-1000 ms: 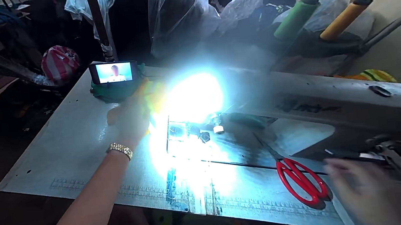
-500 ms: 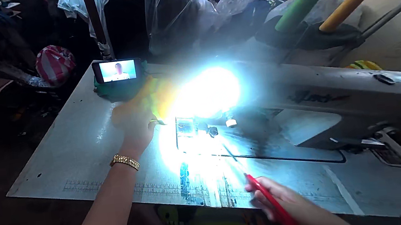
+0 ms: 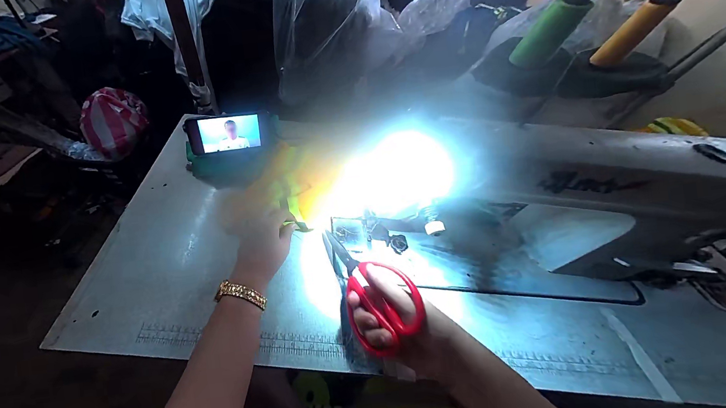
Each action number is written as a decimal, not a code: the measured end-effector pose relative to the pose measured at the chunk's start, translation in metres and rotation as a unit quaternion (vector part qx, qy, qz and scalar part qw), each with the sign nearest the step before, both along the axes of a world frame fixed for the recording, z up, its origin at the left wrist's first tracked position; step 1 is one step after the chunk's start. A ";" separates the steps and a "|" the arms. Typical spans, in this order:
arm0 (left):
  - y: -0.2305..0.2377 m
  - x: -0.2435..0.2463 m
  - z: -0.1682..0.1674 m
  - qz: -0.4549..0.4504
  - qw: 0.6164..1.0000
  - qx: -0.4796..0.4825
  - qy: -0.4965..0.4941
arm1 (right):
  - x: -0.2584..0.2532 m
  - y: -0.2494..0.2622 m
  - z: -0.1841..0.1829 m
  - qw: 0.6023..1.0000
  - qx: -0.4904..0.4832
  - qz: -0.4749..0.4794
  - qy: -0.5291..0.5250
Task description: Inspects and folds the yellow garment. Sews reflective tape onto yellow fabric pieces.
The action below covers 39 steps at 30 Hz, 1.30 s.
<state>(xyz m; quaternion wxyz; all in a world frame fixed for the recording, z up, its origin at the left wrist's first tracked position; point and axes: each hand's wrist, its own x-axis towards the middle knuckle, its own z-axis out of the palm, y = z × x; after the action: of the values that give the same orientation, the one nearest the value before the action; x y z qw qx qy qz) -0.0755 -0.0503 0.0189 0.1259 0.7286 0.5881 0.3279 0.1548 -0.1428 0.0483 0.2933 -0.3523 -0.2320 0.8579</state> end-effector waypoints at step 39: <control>-0.326 -0.214 0.029 0.386 0.765 0.191 -0.480 | -0.125 0.057 0.055 0.917 0.354 -0.034 -0.179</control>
<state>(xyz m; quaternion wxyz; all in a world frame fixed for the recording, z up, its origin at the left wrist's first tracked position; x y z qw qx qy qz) -0.2892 -0.3766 0.0479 0.1125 0.1971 0.6076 0.7611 0.0303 -0.0858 0.1032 0.3819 -0.3809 -0.5570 0.6316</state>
